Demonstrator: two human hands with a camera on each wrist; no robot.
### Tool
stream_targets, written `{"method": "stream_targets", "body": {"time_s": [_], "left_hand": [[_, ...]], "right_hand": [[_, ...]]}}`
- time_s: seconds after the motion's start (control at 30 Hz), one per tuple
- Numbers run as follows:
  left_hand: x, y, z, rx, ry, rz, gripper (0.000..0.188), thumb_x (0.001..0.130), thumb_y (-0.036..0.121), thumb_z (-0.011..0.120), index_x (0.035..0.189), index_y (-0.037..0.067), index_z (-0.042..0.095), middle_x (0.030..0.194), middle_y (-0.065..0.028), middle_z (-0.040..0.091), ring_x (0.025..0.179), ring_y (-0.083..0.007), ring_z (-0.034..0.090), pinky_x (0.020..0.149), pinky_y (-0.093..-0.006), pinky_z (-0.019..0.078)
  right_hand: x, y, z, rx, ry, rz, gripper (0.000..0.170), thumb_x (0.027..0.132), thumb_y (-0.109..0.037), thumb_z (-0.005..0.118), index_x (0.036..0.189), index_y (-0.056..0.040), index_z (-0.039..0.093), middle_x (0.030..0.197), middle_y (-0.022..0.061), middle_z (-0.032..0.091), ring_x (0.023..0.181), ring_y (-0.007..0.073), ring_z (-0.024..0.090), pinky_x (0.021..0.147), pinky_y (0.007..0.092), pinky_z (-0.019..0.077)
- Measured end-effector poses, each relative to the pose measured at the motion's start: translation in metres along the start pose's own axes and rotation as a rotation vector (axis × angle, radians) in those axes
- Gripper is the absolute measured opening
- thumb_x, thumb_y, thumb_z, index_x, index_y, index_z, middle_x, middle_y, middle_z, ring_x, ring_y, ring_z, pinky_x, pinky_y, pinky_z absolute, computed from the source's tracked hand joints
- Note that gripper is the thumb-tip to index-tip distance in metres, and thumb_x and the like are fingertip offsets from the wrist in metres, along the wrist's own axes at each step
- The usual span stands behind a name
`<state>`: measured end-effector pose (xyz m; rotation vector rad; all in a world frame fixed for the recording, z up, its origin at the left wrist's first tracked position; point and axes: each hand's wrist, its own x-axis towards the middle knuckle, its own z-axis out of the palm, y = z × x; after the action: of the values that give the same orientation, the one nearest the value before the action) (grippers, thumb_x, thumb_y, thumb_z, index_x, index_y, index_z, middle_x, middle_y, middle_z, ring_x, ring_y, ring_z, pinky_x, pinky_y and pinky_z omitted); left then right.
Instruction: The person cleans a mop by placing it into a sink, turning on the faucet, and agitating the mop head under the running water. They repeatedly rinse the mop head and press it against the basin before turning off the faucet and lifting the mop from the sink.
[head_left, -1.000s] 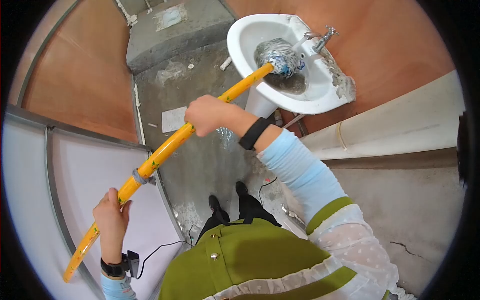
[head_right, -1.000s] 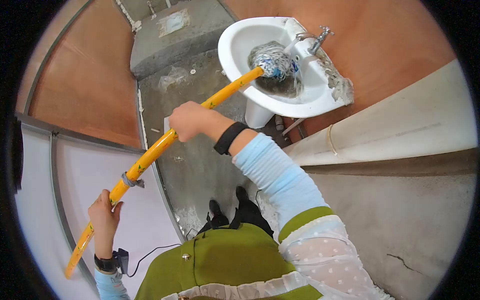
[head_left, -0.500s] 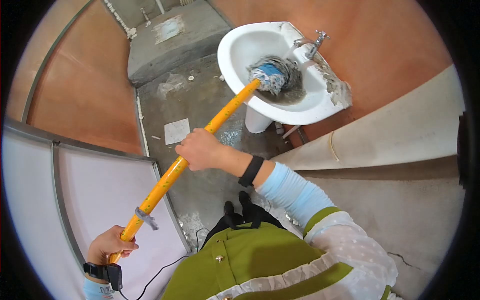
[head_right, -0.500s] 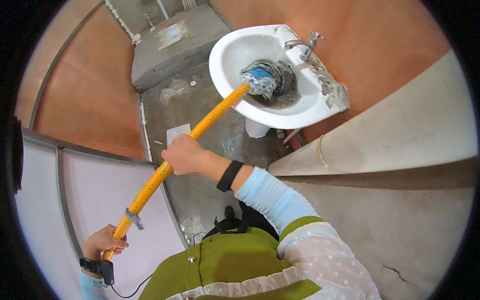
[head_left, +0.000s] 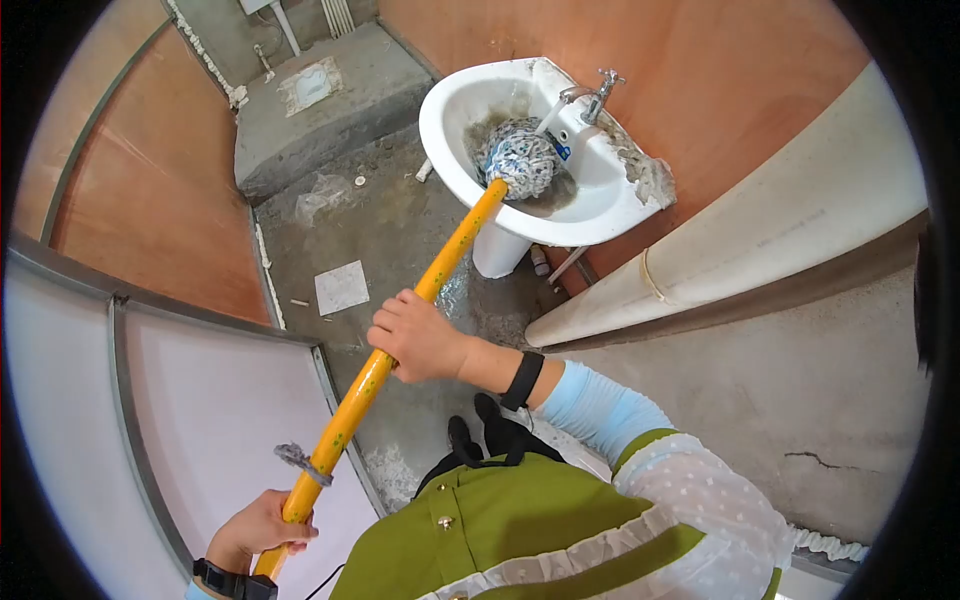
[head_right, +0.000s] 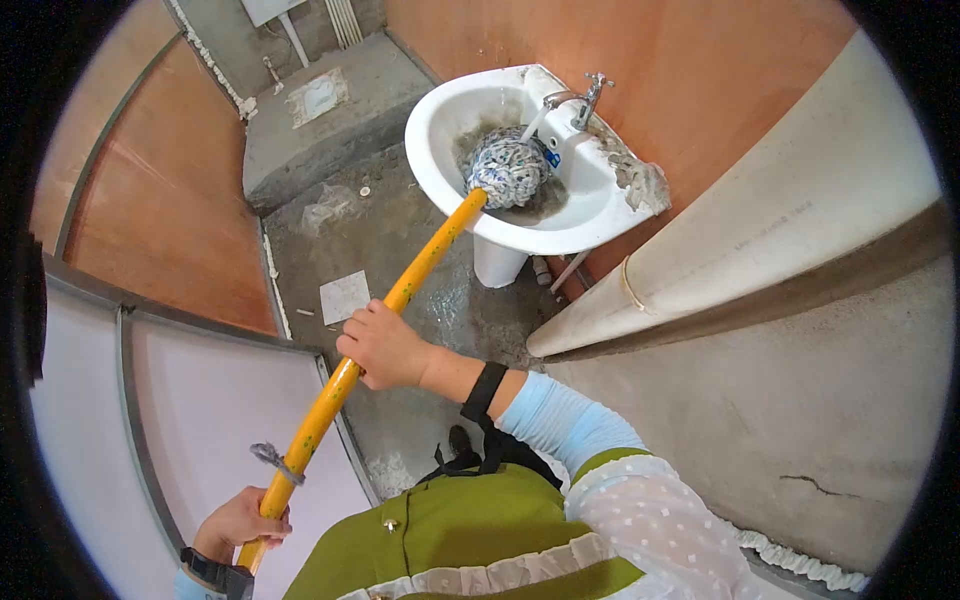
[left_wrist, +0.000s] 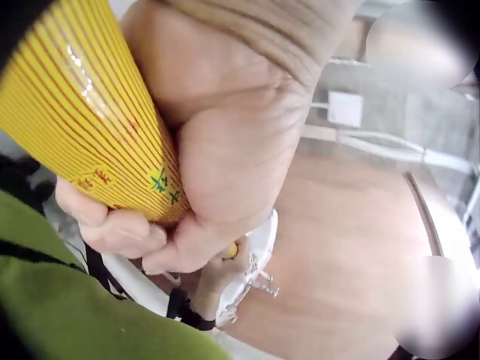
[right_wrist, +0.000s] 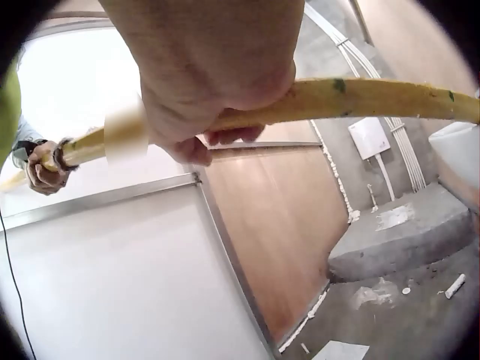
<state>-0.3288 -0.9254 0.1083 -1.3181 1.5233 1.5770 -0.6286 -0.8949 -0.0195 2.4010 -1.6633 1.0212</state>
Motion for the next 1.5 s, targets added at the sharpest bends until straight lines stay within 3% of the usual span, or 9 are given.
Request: {"method": "stream_targets", "body": {"time_s": [0.17,0.3,0.4,0.6,0.8,1.03,1.23,1.37,1.5], "left_hand": [[0.004,-0.021,0.001,-0.522,-0.410,-0.097,0.014,0.069,0.000,0.060,0.077,-0.001,0.049,0.059,-0.0045,0.047,0.051,-0.0132,0.048,0.048,-0.0268,0.0405],[0.007,0.002,0.021,-0.309,-0.268,0.112,0.021,0.069,0.001,0.061,0.085,0.000,0.048,0.061,-0.0038,0.048,0.052,-0.0126,0.048,0.049,-0.0268,0.0411],[0.019,0.013,0.038,0.142,0.211,0.357,0.023,0.071,0.003,0.061,0.089,0.002,0.047,0.065,-0.0023,0.049,0.052,-0.0092,0.047,0.048,-0.0237,0.0409],[0.032,0.002,0.046,-0.229,-0.116,0.187,0.020,0.070,-0.001,0.060,0.081,0.002,0.044,0.061,-0.0039,0.046,0.048,-0.0123,0.046,0.045,-0.0255,0.0401],[0.026,-0.011,0.037,-0.534,-0.328,0.142,0.017,0.069,-0.001,0.058,0.079,0.001,0.044,0.060,-0.0053,0.046,0.048,-0.0151,0.046,0.044,-0.0269,0.0393],[0.044,-0.021,0.029,-0.231,-0.288,0.309,0.017,0.070,0.007,0.060,0.081,0.004,0.046,0.059,-0.0032,0.049,0.049,-0.0108,0.049,0.046,-0.0238,0.0412],[0.046,-0.015,0.028,0.105,-0.152,0.406,0.025,0.069,0.018,0.063,0.081,0.003,0.047,0.058,-0.0047,0.052,0.052,-0.0123,0.050,0.050,-0.0273,0.0414],[0.019,-0.005,0.029,0.523,0.226,0.588,0.037,0.066,0.025,0.064,0.089,0.000,0.049,0.071,-0.0151,0.054,0.068,-0.0316,0.053,0.064,-0.0400,0.0427],[0.001,-0.018,-0.013,1.150,1.009,0.800,0.038,0.063,0.024,0.064,0.094,0.006,0.051,0.101,-0.0146,0.051,0.101,-0.0279,0.046,0.083,-0.0422,0.0364]], "right_hand": [[-0.002,-0.001,-0.004,-0.015,-0.088,-0.011,0.020,0.052,-0.019,0.063,0.065,-0.0104,0.051,0.069,0.0040,0.051,0.070,0.0207,0.052,0.062,0.0314,0.0381],[0.011,0.004,-0.015,-0.069,-0.555,0.036,0.016,0.054,-0.020,0.062,0.065,-0.0095,0.058,0.065,0.0066,0.058,0.066,0.0239,0.058,0.057,0.0349,0.0443],[0.017,0.004,-0.022,-0.108,-0.609,0.023,0.013,0.055,-0.020,0.060,0.064,-0.0106,0.061,0.063,0.0077,0.059,0.062,0.0259,0.059,0.054,0.0372,0.0457],[0.019,0.004,-0.028,-0.035,-0.765,-0.019,0.014,0.052,-0.016,0.060,0.064,-0.0099,0.058,0.057,0.0070,0.057,0.059,0.0286,0.057,0.051,0.0382,0.0431],[0.009,-0.002,-0.016,0.025,-0.385,-0.141,0.012,0.053,-0.018,0.060,0.062,-0.0118,0.055,0.066,0.0026,0.054,0.072,0.0213,0.055,0.067,0.0352,0.0402],[0.002,0.009,-0.005,-0.048,-0.479,-0.140,0.027,0.050,-0.022,0.066,0.072,-0.0124,0.055,0.072,0.0029,0.054,0.077,0.0210,0.053,0.070,0.0349,0.0393],[0.020,-0.006,-0.021,-0.044,-0.458,-0.065,0.019,0.050,-0.016,0.062,0.067,-0.0118,0.057,0.068,0.0033,0.055,0.070,0.0240,0.056,0.062,0.0357,0.0417],[0.023,-0.009,-0.021,-0.059,-0.510,-0.122,0.016,0.052,-0.015,0.061,0.066,-0.0109,0.056,0.066,0.0044,0.055,0.067,0.0252,0.055,0.061,0.0357,0.0417],[0.024,-0.006,-0.007,-0.072,-0.456,-0.097,0.016,0.051,-0.013,0.060,0.065,-0.0098,0.054,0.065,0.0047,0.055,0.067,0.0257,0.055,0.061,0.0352,0.0412]]}}
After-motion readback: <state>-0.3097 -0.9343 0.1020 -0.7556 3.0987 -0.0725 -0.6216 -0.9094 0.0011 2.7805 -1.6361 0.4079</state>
